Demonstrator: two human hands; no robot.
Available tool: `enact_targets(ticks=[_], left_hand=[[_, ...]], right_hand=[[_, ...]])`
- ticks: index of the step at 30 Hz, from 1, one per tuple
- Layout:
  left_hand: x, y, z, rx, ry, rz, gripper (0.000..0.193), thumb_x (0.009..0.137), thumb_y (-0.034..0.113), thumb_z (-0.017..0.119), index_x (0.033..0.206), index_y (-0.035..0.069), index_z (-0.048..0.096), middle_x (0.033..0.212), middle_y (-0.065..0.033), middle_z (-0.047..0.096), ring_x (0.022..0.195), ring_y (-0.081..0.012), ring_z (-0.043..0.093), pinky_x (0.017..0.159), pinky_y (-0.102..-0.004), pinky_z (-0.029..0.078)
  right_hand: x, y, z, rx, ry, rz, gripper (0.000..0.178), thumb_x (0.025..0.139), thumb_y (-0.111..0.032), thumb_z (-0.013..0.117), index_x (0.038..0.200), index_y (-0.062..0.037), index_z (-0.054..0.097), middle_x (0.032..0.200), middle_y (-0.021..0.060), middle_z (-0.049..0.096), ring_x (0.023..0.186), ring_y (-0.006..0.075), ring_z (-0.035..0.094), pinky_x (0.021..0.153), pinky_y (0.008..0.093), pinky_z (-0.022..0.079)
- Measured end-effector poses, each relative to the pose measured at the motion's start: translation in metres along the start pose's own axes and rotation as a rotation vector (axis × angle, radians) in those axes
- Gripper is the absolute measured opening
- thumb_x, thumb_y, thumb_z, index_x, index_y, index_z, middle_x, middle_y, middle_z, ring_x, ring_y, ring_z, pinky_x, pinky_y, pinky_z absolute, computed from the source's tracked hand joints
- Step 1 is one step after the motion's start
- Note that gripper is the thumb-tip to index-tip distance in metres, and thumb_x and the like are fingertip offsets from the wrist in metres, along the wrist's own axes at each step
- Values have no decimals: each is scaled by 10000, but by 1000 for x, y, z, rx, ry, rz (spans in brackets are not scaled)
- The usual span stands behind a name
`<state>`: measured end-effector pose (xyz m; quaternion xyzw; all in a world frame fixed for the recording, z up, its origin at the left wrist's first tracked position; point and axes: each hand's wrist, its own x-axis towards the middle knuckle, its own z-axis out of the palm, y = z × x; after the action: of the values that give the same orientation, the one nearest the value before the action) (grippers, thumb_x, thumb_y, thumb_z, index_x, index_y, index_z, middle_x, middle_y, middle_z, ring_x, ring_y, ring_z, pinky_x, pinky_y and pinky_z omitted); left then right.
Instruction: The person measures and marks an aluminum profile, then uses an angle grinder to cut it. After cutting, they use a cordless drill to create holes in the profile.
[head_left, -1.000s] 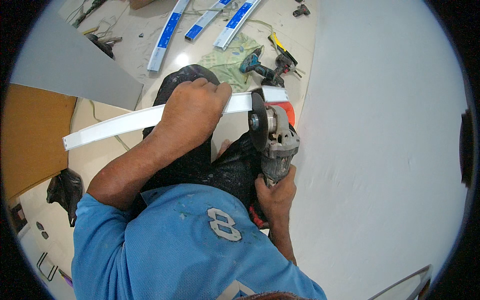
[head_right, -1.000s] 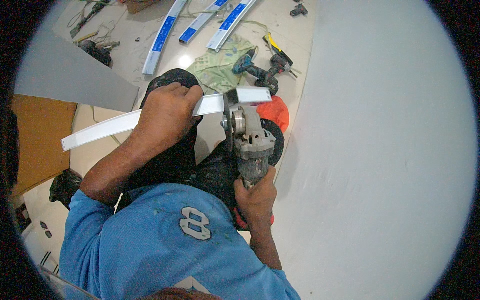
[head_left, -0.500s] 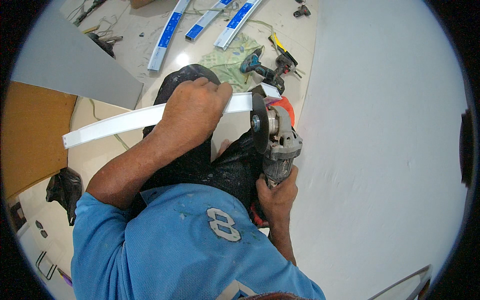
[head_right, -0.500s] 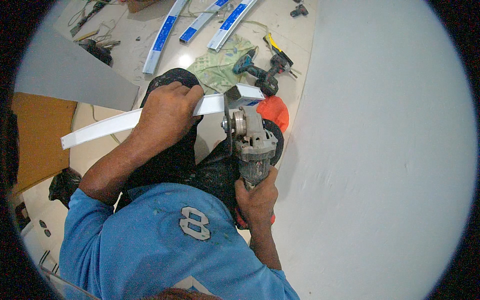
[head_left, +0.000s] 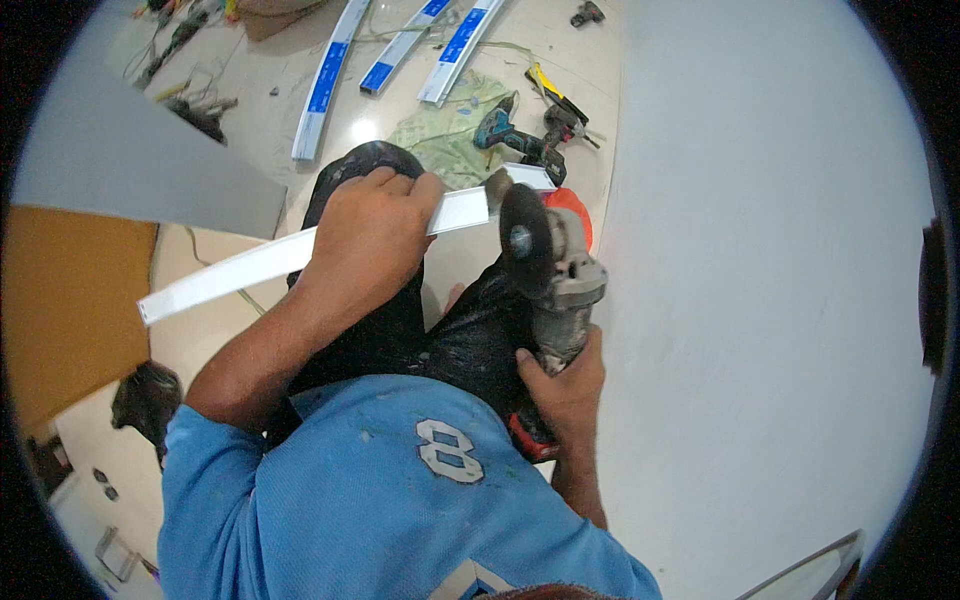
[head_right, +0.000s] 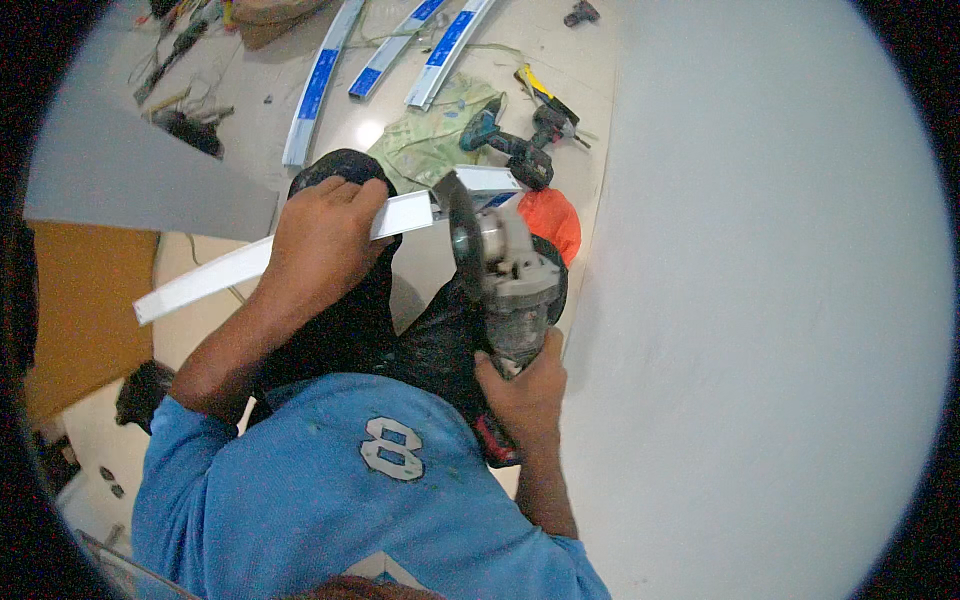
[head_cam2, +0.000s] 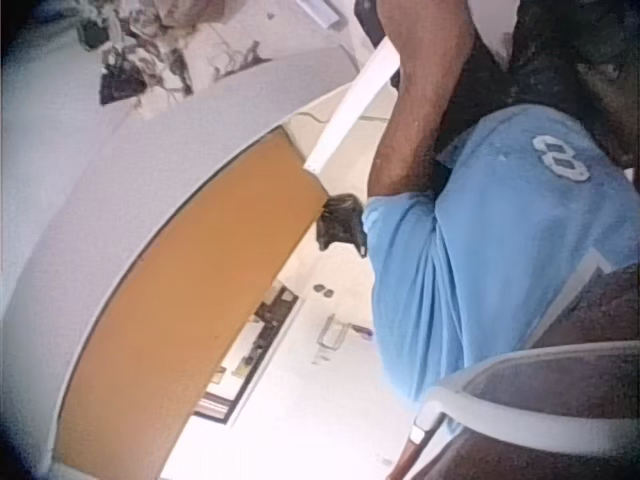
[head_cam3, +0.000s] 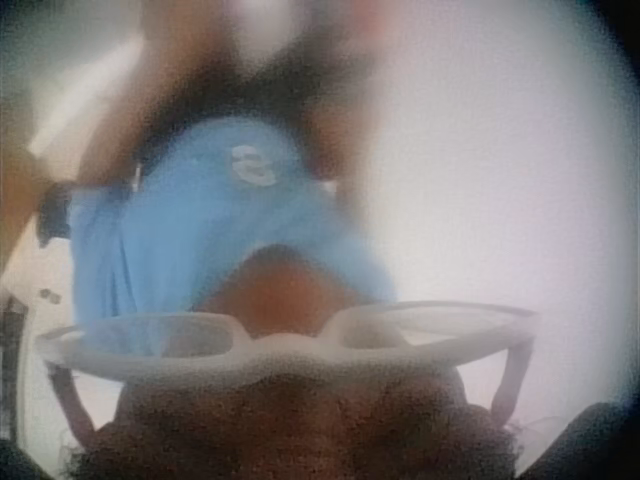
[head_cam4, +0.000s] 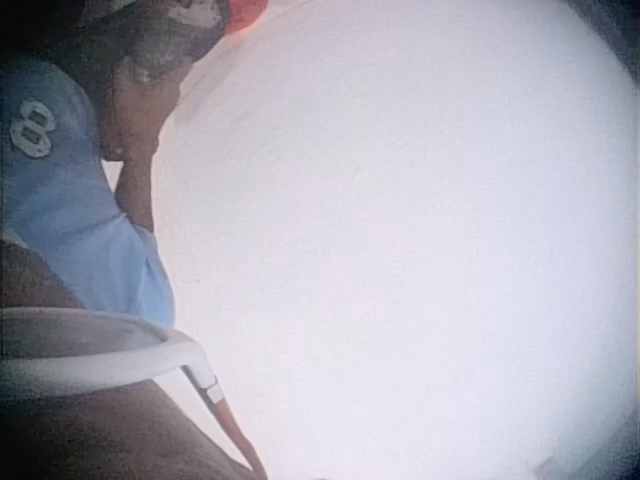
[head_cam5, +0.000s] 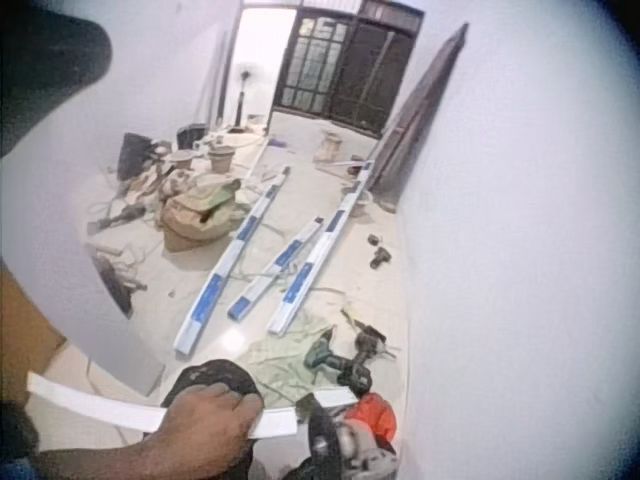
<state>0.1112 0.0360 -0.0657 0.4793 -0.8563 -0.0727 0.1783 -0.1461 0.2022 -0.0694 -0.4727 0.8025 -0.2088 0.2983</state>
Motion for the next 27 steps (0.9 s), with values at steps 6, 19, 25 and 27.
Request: enact_targets(ticks=[6,19,25,27], left_hand=[[-5,4,-18,13,-56,-57,416,791,220,956,1055,70,673,950,-153,759,952,-370,748,813,-513,597],[54,-39,-24,-585,-689,-297,993,705,496,887,1490,-54,628,1314,-213,726,1230,-294,657,1096,-401,501],[48,-63,-14,-886,-780,-273,1107,634,536,898,1525,-47,595,1371,-179,697,1267,-281,627,1134,-395,465],[43,-61,-13,-894,-717,-265,1082,650,493,886,1522,-74,588,1330,-185,695,1203,-275,628,1087,-368,473]], right_hand=[[4,3,-31,343,-112,43,760,822,-240,945,1430,18,569,1261,226,763,1180,325,749,1067,464,572],[1,8,-35,365,-44,-139,670,792,-182,925,1327,15,573,1171,232,787,1122,342,791,1016,457,606],[-1,13,-48,389,-69,-21,648,782,-174,916,1316,-4,591,1159,202,784,1110,328,782,1020,455,591],[0,13,-50,381,-77,-28,636,783,-170,909,1309,-5,592,1142,194,783,1099,319,779,1019,450,587]])
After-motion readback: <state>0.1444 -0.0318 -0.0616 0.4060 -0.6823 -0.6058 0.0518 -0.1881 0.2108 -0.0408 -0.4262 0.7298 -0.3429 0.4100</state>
